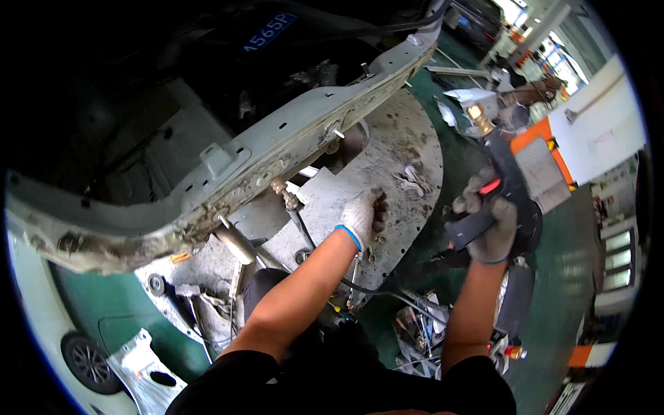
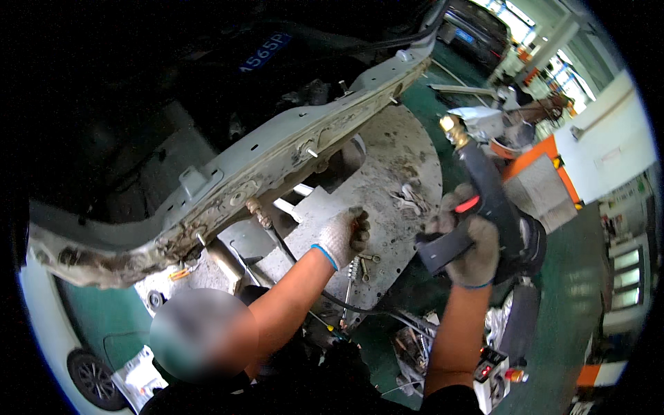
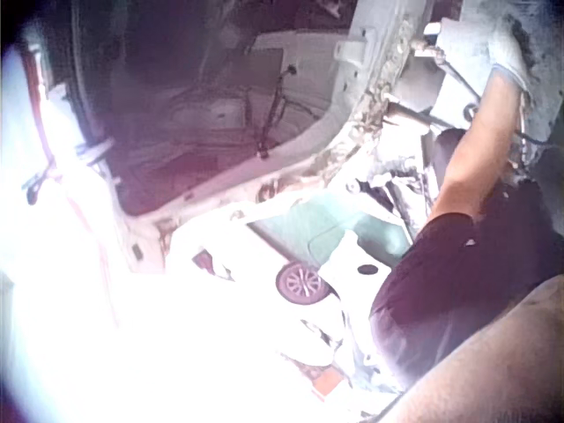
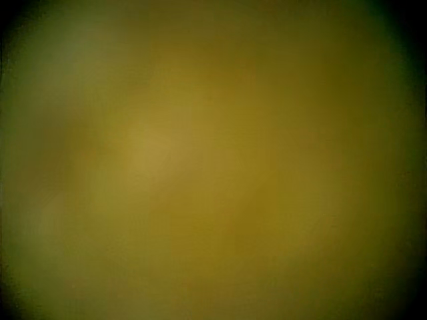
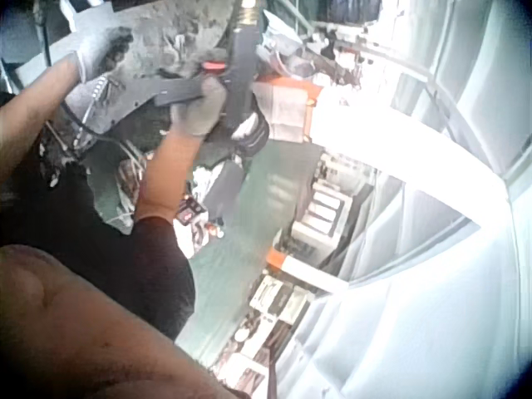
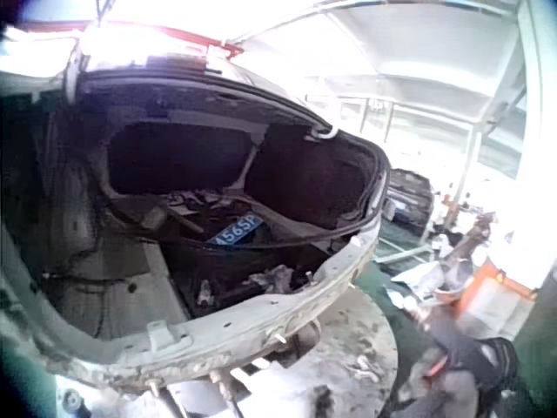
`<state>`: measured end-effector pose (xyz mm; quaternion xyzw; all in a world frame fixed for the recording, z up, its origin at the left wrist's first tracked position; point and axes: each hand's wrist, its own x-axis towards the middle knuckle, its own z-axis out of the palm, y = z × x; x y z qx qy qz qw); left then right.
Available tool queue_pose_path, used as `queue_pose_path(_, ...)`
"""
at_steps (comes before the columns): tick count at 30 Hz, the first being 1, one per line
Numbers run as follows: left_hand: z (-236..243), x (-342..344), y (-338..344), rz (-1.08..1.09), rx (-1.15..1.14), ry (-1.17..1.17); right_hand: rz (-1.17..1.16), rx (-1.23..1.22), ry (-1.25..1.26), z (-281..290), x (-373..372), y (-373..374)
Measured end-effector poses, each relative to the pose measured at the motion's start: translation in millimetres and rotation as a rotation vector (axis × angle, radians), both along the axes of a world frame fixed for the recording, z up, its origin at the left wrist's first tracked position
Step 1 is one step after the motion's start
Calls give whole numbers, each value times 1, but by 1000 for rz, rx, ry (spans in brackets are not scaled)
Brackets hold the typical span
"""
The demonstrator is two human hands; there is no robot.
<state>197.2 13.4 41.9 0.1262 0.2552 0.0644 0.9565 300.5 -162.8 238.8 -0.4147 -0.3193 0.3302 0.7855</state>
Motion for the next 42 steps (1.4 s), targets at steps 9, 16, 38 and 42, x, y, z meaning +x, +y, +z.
queue_pose_path(9, 47, 8, 45, 261, 72, -322, -256, -562, -366, 40, -36, 32)
queue_pose_path(16, 71, 19, 65, 316, 94, -419, -19, -598, -348, -53, -5, 33)
queue_pose_path(38, 111, 63, 79, 504, 33, -382, 76, -467, -408, -66, 66, 52)
queue_pose_path(42, 103, 68, 84, 483, 32, -458, 84, -560, -420, -79, 77, 56)
